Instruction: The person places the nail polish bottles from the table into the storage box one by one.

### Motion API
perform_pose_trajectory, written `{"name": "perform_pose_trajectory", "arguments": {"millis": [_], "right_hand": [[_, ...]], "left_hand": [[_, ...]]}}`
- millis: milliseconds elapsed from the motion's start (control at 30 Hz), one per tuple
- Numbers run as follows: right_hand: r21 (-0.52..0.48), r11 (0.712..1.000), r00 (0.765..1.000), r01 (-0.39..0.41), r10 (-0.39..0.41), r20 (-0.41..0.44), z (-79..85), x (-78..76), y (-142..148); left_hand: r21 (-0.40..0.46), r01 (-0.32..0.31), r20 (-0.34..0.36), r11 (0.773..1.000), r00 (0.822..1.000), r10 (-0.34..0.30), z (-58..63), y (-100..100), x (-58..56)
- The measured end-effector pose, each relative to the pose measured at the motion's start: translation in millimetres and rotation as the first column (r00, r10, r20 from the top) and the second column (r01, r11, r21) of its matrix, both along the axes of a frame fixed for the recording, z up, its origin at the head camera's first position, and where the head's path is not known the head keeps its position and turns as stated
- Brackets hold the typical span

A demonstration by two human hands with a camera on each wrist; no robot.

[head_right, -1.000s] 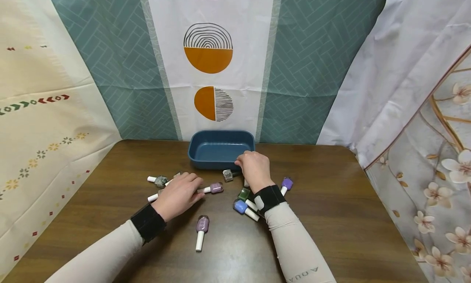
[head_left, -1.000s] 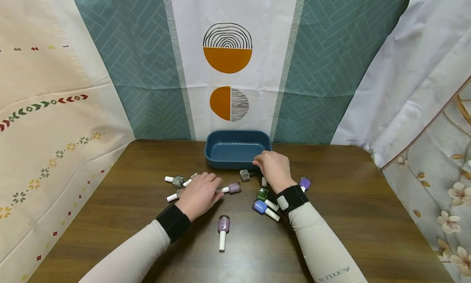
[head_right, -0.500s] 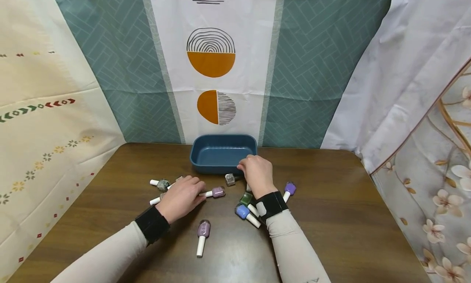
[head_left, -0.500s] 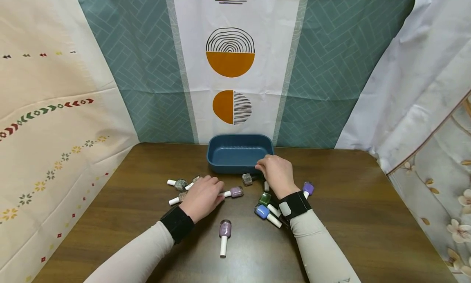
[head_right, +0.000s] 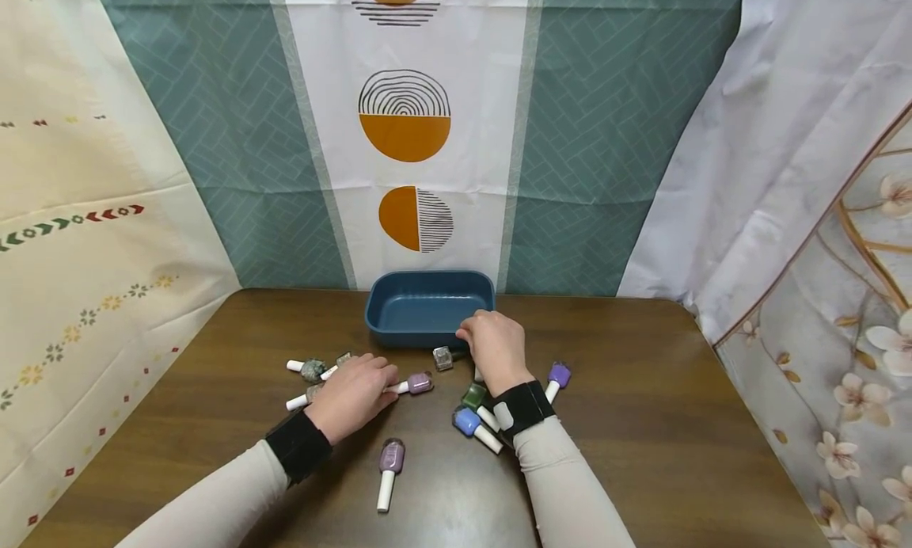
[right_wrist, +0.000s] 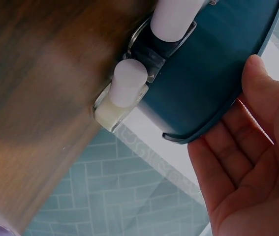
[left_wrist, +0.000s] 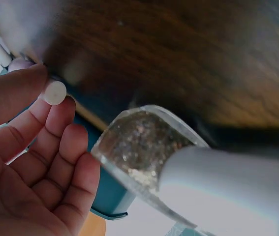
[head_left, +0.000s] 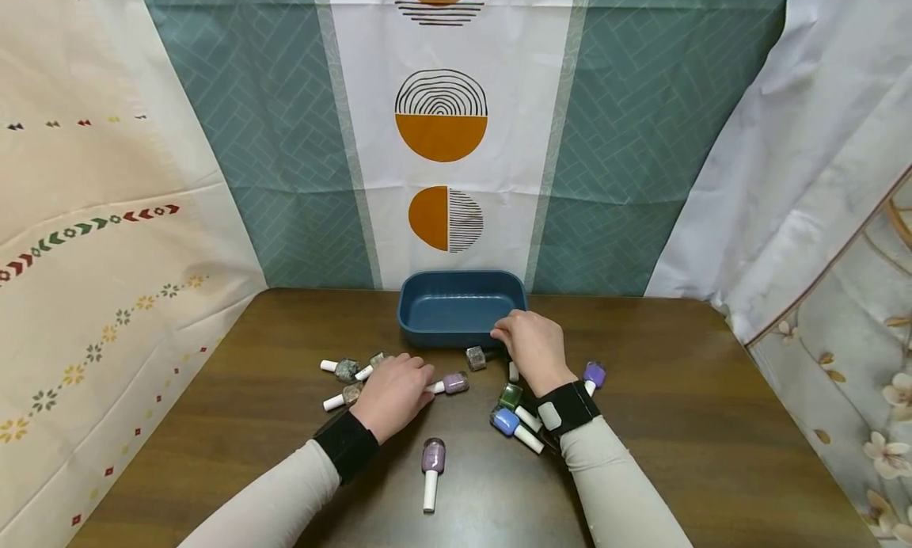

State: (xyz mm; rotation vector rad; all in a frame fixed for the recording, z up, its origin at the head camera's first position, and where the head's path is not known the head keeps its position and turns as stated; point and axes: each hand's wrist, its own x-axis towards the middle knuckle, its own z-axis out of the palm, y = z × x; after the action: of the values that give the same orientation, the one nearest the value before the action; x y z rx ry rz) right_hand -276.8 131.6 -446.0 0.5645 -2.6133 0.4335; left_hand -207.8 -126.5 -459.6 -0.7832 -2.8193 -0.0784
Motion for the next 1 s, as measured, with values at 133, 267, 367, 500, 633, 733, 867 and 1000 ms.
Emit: {"name": "perform_pose_trajectory", "arguments": {"millis": [133,267,367,500,633,733,867,1000], "right_hand": [[-0.005,1.0,1.0,0.007,-0.006,0.002,-2.8,0.5,-0.4],[-0.003,1.0,1.0,0.011,-0.011,-0.011,-4.4,0.4,0.7],[-0.003,1.0,1.0,0.009,-0.009,-0.017,-4.7,0.1,2.4],[-0.011,1.0,1.0,0.009,-0.009,-0.03,-3.7,0.0,3.6],[-0.014,1.0,1.0,0.005,-0.006,-0.028,-3.3,0.1,2.6],[-0.014,1.0,1.0,0.001,-0.001,-0.012,-4.6,0.6,1.3],[-0.016,1.0,1.0,0.001,-0.001,0.0,-4.9,1.8,0.0],[-0.014,1.0,1.0,0.01,-0.009,0.007,-3.1,1.7,-0.5]], "left_hand": [[-0.02,0.009,-0.016,1.0,1.0,-0.01,-2.3,-0.2,1.0],[-0.028,0.01,-0.031,1.0,0.999,-0.011,0.1,-1.1,2.9],[-0.034,0.001,-0.039,0.999,0.999,-0.002,2.7,-2.3,3.6],[-0.018,0.0,-0.064,1.0,0.998,-0.001,9.5,-3.7,4.6],[0.025,0.01,-0.103,1.0,0.995,-0.007,18.8,-5.2,5.7],[0.044,0.013,-0.124,0.999,0.992,-0.007,24.6,-7.0,5.8],[0.056,0.007,-0.141,0.998,0.99,0.001,31.9,-9.0,3.7],[0.058,0.002,-0.162,0.998,0.987,0.008,41.2,-9.5,-2.3]]}}
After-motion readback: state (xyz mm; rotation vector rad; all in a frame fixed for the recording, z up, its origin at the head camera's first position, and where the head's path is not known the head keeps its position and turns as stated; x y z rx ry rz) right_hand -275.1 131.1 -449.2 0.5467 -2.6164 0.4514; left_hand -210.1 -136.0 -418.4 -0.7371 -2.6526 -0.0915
